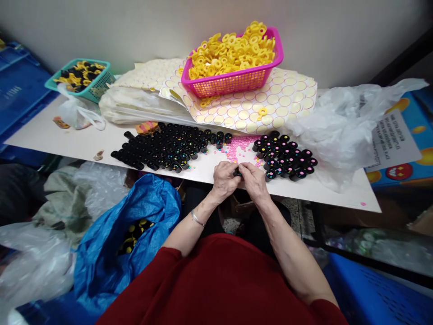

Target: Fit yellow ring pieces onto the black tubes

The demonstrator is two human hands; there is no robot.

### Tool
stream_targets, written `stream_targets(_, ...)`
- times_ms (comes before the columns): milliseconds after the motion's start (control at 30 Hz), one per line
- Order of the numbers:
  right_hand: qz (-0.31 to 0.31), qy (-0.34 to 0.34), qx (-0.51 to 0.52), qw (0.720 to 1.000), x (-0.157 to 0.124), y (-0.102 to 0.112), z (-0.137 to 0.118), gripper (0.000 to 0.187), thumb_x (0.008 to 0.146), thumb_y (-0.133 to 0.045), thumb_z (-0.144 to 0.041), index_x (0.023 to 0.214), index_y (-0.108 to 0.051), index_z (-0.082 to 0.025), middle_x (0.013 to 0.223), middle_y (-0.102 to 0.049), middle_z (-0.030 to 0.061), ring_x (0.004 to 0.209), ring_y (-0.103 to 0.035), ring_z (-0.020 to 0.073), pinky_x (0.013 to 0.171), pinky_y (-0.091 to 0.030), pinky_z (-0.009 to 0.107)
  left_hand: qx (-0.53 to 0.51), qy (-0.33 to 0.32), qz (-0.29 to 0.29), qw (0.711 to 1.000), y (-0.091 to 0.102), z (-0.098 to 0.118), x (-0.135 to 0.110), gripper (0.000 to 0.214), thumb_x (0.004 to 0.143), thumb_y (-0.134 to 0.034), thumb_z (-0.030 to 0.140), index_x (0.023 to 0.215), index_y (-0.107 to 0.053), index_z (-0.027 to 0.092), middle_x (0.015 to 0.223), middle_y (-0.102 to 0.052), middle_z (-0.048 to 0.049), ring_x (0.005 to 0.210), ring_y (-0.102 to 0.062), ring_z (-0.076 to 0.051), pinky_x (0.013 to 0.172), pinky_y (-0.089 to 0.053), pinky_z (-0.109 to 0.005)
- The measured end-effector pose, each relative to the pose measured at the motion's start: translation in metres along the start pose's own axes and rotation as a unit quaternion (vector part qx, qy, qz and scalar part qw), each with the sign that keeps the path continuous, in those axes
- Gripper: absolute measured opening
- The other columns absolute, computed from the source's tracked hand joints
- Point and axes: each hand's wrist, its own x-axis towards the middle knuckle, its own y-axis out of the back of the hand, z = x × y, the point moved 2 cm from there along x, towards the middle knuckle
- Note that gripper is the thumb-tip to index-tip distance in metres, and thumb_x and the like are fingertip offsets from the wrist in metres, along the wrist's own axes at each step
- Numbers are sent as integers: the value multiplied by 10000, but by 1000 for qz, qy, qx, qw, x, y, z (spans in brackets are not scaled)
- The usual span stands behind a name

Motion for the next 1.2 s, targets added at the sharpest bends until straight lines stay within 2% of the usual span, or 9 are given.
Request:
stream_targets(200, -11, 17, -11, 1000, -12, -11, 4, 368, 843, -392, -467, 742, -582, -170, 664, -550, 10, 643, -497, 145, 645, -405, 276, -42, -24, 28, 998, 2, -8, -13, 168, 643, -585, 148, 787, -663, 185, 691, -606, -15, 775, -534, -178, 757, -460, -330)
stream_targets(300, 10, 27, -45, 999, -6, -9, 12, 422, 859, -375, -521, 826, -603, -168, 773, -595, 44, 739, -545, 176, 719, -436, 309, -83, 20, 30, 996, 0, -17, -6, 217, 600, -663, 159, 814, -677, 192, 744, -621, -16, 773, -559, -167, 737, -479, -311)
stream_targets(400, 86, 31, -157, 983, 3, -3, 14, 466, 894, -319, -509, 949, -594, -136, 993, -597, 133, 901, -563, 226, 800, -439, 361, -115, 72, 46, 990, 1, -25, 9, 282, 558, -757, 207, 832, -687, 198, 820, -641, -24, 830, -589, -169, 769, -495, -306)
stream_targets(500, 128, -27, -282, 950, 11, -2, 12, 509, 907, -318, -487, 1118, -534, -78, 1199, -509, 230, 938, -579, 274, 752, -447, 386, -121, 101, 60, 986, 1, -30, 23, 313, 533, -797, 226, 826, -692, 191, 836, -650, -28, 861, -599, -175, 801, -498, -319)
stream_targets(600, 108, -93, -357, 923, 17, -6, 8, 576, 908, -328, -498, 1219, -462, -32, 1246, -455, 283, 894, -608, 306, 693, -446, 393, -116, 98, 52, 987, -2, -28, 33, 297, 519, -800, 202, 795, -693, 186, 798, -655, -19, 848, -599, -176, 805, -497, -324)
stream_targets(700, 78, -122, -386, 911, 21, -11, 4, 556, 922, -304, -459, 1210, -459, -9, 1226, -457, 300, 864, -620, 311, 668, -443, 391, -105, 91, 41, 990, -4, -25, 38, 290, 498, -804, 182, 766, -691, 190, 770, -659, -8, 833, -598, -177, 802, -497, -325)
stream_targets(867, 8, -25, -382, 924, 19, -20, 5, 379, 935, -274, -293, 1164, -505, -97, 1211, -514, 208, 879, -600, 261, 705, -454, 372, -95, 92, 60, 989, 4, -25, 46, 320, 500, -808, 190, 798, -693, 199, 819, -681, -7, 845, -600, -180, 816, -490, -333)
stream_targets(1033, 124, 78, -398, 905, 7, -21, 16, 395, 927, -322, -317, 1159, -511, -59, 1327, -435, 276, 1134, -450, 343, 876, -409, 487, -103, 96, 81, 987, 14, -31, 52, 336, 495, -823, 226, 804, -696, 192, 824, -681, -13, 834, -596, -177, 801, -487, -332)
stream_targets(1200, 130, 66, -414, 899, 9, -31, 27, 506, 889, -427, -409, 1127, -492, 33, 1344, -359, 373, 1297, -273, 427, 971, -310, 557, -118, 98, 86, 984, 17, -31, 48, 336, 507, -824, 281, 806, -699, 194, 826, -684, -22, 822, -593, -175, 791, -489, -336)
